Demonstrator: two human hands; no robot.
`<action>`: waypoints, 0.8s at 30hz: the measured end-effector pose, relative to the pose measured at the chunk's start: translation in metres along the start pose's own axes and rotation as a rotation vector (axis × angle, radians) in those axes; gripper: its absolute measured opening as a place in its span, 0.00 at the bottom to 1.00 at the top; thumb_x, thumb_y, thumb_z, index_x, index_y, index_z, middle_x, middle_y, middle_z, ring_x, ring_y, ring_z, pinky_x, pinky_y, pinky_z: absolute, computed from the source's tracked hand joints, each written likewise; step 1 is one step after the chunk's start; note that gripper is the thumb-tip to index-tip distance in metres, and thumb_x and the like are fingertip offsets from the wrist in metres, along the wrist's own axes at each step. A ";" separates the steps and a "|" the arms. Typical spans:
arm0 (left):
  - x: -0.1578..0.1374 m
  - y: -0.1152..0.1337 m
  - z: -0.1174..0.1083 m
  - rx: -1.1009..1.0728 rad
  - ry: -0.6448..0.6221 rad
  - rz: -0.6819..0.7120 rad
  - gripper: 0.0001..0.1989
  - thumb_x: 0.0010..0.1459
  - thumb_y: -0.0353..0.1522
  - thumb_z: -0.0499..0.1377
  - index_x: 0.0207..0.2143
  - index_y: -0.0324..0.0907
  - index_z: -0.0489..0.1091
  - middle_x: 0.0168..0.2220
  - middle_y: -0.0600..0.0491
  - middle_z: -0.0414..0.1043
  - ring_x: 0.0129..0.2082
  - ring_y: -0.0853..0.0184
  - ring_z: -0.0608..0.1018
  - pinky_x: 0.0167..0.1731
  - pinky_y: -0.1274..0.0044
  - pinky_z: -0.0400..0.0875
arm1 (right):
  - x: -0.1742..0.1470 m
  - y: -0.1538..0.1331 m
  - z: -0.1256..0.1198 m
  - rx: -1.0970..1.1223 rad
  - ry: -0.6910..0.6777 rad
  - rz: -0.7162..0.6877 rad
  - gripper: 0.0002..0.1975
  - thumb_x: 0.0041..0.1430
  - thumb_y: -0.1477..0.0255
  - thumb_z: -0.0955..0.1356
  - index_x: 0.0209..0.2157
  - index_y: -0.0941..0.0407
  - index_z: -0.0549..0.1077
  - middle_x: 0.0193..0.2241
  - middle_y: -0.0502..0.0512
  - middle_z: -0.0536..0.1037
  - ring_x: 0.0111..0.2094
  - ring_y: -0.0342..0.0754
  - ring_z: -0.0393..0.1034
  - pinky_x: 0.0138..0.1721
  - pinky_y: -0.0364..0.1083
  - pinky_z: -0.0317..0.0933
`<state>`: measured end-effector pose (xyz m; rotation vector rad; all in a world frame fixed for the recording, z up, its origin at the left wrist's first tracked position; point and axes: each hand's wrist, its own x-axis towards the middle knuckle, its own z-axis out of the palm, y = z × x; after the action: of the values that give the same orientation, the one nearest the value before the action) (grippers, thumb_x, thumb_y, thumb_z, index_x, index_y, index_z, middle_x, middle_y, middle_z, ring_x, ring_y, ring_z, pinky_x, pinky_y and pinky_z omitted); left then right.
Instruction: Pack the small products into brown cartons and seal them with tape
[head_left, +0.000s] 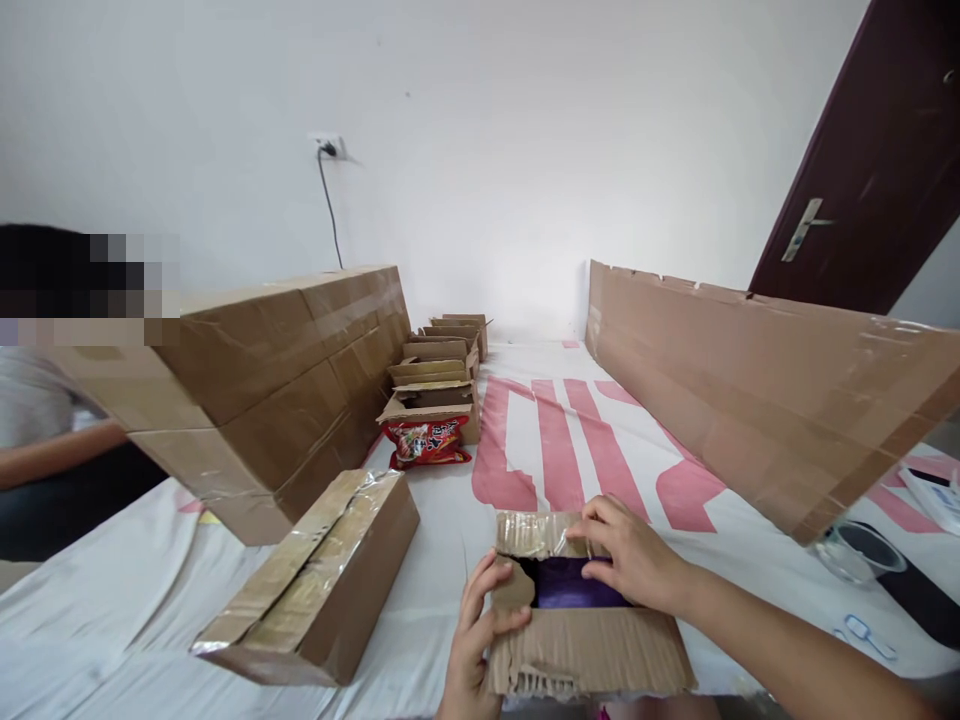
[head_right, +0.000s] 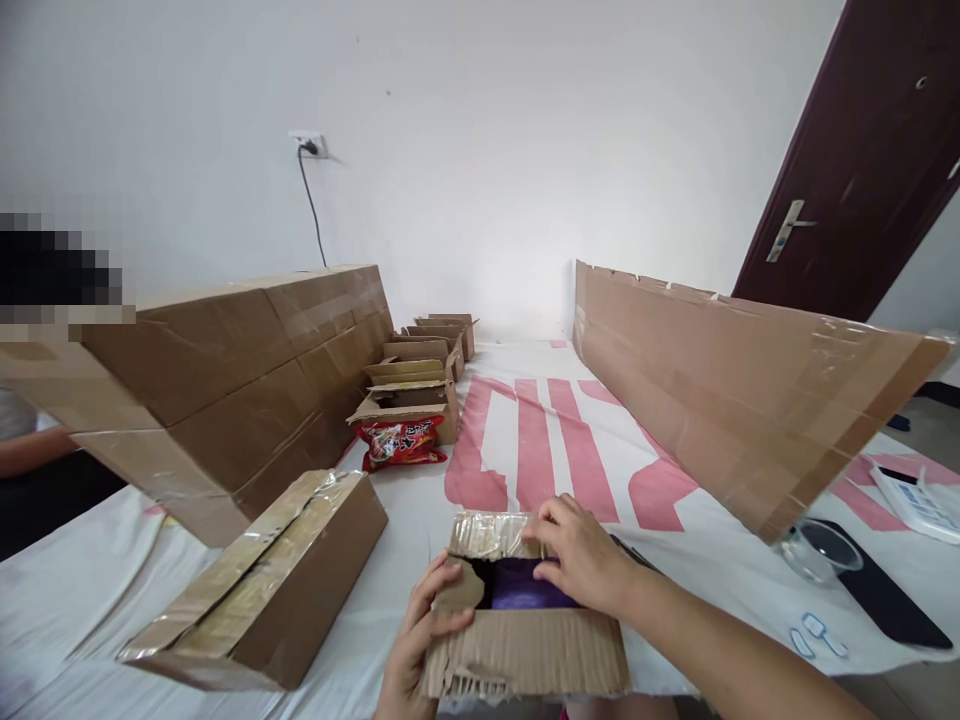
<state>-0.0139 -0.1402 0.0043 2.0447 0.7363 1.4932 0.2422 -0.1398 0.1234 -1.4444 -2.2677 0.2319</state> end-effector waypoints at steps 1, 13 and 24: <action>-0.001 -0.001 0.000 0.001 -0.002 0.001 0.10 0.56 0.32 0.62 0.42 0.51 0.75 0.57 0.47 0.64 0.65 0.49 0.59 0.55 0.54 0.65 | 0.001 -0.002 0.001 -0.034 0.006 -0.039 0.22 0.47 0.77 0.75 0.45 0.51 0.73 0.41 0.54 0.71 0.44 0.52 0.66 0.45 0.51 0.64; -0.001 0.005 0.001 -0.014 0.019 0.021 0.10 0.56 0.34 0.63 0.42 0.51 0.74 0.57 0.47 0.64 0.65 0.52 0.59 0.57 0.56 0.63 | 0.005 -0.008 0.010 -0.290 0.098 -0.321 0.10 0.62 0.80 0.63 0.35 0.54 0.73 0.34 0.53 0.75 0.37 0.49 0.65 0.36 0.48 0.60; -0.001 0.008 -0.004 0.006 -0.038 0.049 0.14 0.55 0.32 0.64 0.45 0.51 0.73 0.57 0.46 0.64 0.65 0.50 0.59 0.56 0.57 0.65 | 0.011 0.012 -0.012 -0.283 0.340 -0.051 0.10 0.66 0.75 0.60 0.42 0.56 0.71 0.38 0.59 0.76 0.39 0.54 0.68 0.43 0.53 0.60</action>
<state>-0.0167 -0.1464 0.0100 2.1037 0.6808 1.4757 0.2533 -0.1261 0.1326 -1.4292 -2.1102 -0.3394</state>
